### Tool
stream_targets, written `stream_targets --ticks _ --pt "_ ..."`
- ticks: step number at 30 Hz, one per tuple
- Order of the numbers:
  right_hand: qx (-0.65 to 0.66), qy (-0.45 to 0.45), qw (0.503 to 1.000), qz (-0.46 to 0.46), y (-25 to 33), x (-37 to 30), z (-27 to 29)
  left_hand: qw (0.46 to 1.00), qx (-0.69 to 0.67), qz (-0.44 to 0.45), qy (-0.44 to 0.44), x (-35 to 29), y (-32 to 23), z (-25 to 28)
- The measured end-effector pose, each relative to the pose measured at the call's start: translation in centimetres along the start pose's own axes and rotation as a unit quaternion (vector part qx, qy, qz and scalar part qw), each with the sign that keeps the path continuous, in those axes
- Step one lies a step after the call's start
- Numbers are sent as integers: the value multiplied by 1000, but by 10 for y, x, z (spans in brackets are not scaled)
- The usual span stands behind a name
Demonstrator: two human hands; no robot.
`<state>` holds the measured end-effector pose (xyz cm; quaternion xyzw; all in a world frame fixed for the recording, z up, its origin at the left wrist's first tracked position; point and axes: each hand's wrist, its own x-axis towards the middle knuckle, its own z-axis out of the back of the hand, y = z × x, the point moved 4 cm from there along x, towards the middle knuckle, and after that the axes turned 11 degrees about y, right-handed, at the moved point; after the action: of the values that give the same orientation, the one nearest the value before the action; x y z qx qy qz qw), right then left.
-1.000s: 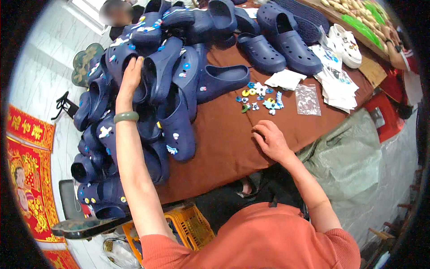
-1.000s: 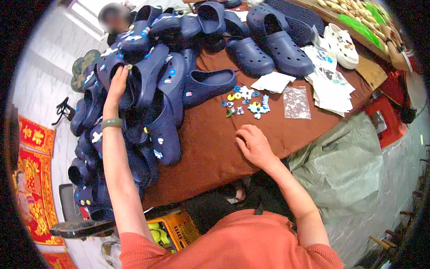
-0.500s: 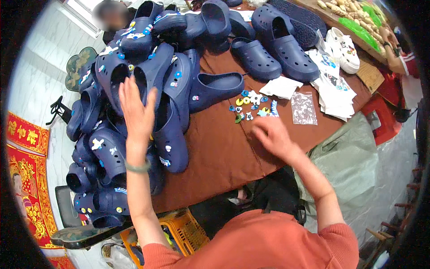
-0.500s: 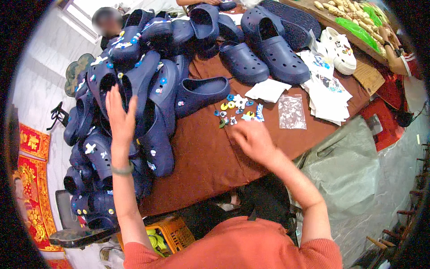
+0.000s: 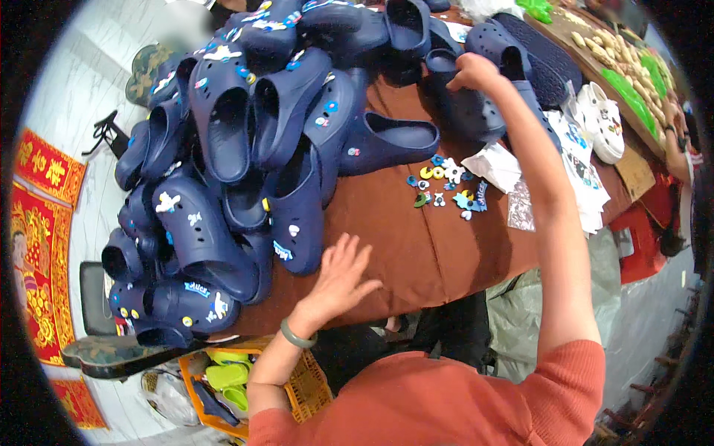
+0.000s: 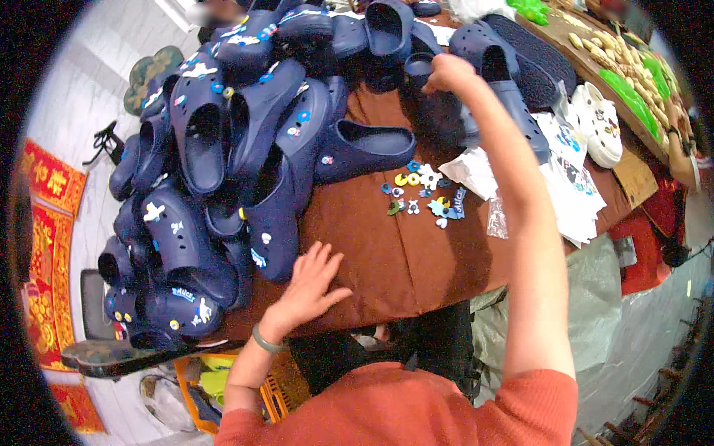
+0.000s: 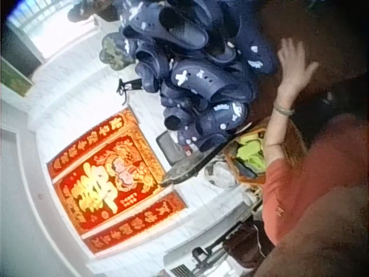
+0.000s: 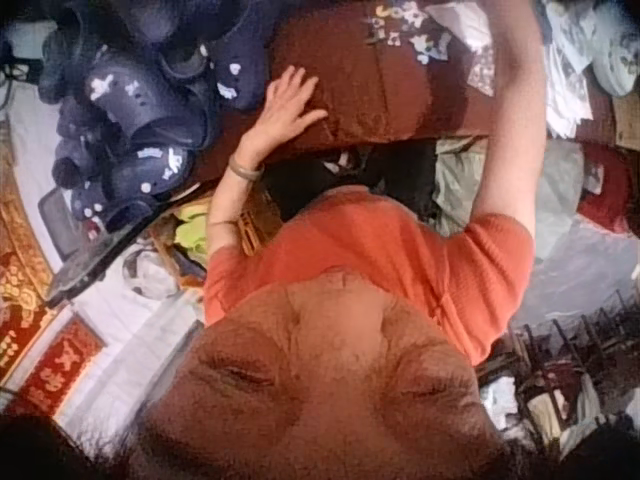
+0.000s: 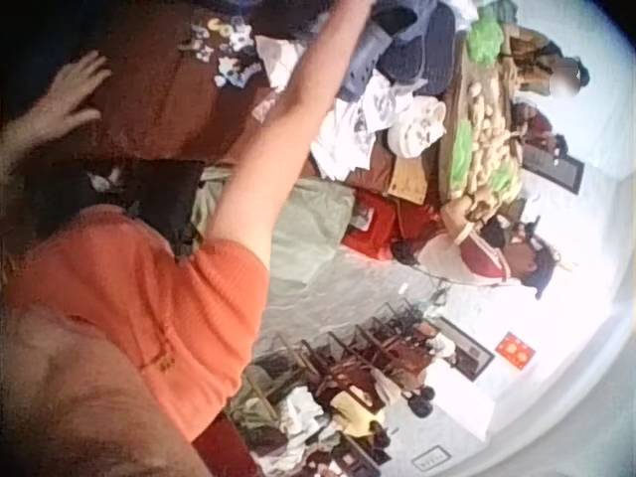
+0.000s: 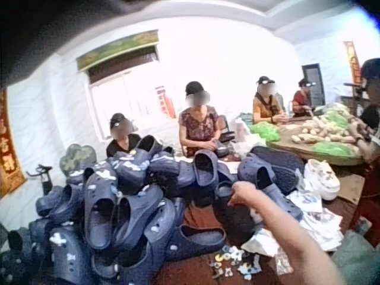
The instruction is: Decorating blue clogs by inserting small plastic charms into the holes on the shoe uppers.
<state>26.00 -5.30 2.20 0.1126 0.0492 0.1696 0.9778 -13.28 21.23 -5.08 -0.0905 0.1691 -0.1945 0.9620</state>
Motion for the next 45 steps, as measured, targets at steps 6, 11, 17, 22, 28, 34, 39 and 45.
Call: stream_targets --ticks 6,11,17,22,28,34,39,45 --pt "-76 -94 988 95 32 -72 89 941 -172 3 -292 -26 43 39" --pt "-76 -82 971 211 108 -206 116 881 4 60 -470 -54 52 79" --pt "-164 221 877 394 187 -301 43 868 34 78 -490 -64 61 70" --pt "-308 220 746 549 219 -334 -29 893 -101 -11 -439 -69 37 63" --pt "-253 133 750 596 239 -307 -72 853 125 181 -473 -63 31 70" --pt "82 11 886 456 229 -237 -54 860 126 266 -416 -55 86 107" --pt "189 -94 960 187 190 -132 -95 872 85 234 -422 -33 106 124" --pt "263 -204 936 118 191 -100 -105 867 -88 73 -485 -42 110 133"
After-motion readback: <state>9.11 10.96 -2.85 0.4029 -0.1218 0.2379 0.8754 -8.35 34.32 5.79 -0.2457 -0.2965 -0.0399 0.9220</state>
